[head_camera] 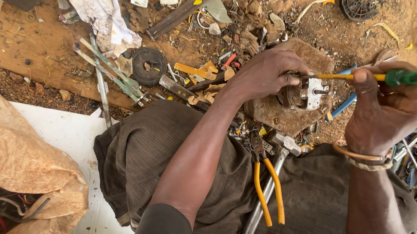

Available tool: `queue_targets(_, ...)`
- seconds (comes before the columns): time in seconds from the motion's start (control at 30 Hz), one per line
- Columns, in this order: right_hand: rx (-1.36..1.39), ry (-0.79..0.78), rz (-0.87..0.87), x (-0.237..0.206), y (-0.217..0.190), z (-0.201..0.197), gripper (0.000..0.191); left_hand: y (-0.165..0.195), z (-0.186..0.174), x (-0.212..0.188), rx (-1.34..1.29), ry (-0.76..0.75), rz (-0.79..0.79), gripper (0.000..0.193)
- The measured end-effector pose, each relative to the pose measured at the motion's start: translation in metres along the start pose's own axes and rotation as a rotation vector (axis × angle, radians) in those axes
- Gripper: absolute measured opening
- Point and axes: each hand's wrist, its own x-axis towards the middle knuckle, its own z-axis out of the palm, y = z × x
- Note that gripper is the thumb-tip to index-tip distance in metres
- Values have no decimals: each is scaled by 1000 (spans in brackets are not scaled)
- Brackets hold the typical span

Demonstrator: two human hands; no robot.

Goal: The person uses a screwdriver to adjust a small mechanical part resting on a stone, then switches to a hammer to tap the part. The person continues to alternate between using the screwdriver and hammer to adjust and secure the mechanical part.

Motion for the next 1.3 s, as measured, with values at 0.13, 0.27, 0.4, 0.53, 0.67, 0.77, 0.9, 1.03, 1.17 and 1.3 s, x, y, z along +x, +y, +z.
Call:
queue_targets(0.13, -16, 33, -43, 1, 2, 1, 34, -2, 5, 1, 7, 56, 29, 22)
queue_targets(0.27, -112, 68, -116, 2, 0, 6, 37, -1, 7, 1, 55, 54, 73, 21)
queue_targets(0.4, -177, 68, -191, 1, -7, 12, 43, 2, 5, 0, 46, 64, 44, 21)
queue_targets(0.53, 101, 29, -52, -2, -12, 19, 45, 4, 0, -3, -15, -11, -49, 26)
queue_targets(0.67, 105, 1, 8, -6, -8, 19, 35, 3, -4, -3, -6, 21, 42, 29)
queue_targets(0.77, -59, 35, -38, -9, -2, 15, 29, 0, -2, -3, 24, 55, 72, 27)
queue_targets(0.9, -290, 64, -154, -13, 4, 11, 31, -6, 5, 0, 3, 108, 124, 24)
queue_targets(1.03, -279, 91, -79, -15, 4, 14, 34, -12, 12, 4, 97, 170, 222, 18)
queue_targets(1.17, -221, 93, -73, -14, -2, 16, 32, -16, 16, 5, 133, 190, 259, 16)
queue_targets(1.3, -286, 10, -189, -9, -8, 16, 23, -17, 18, 5, 99, 178, 205, 19)
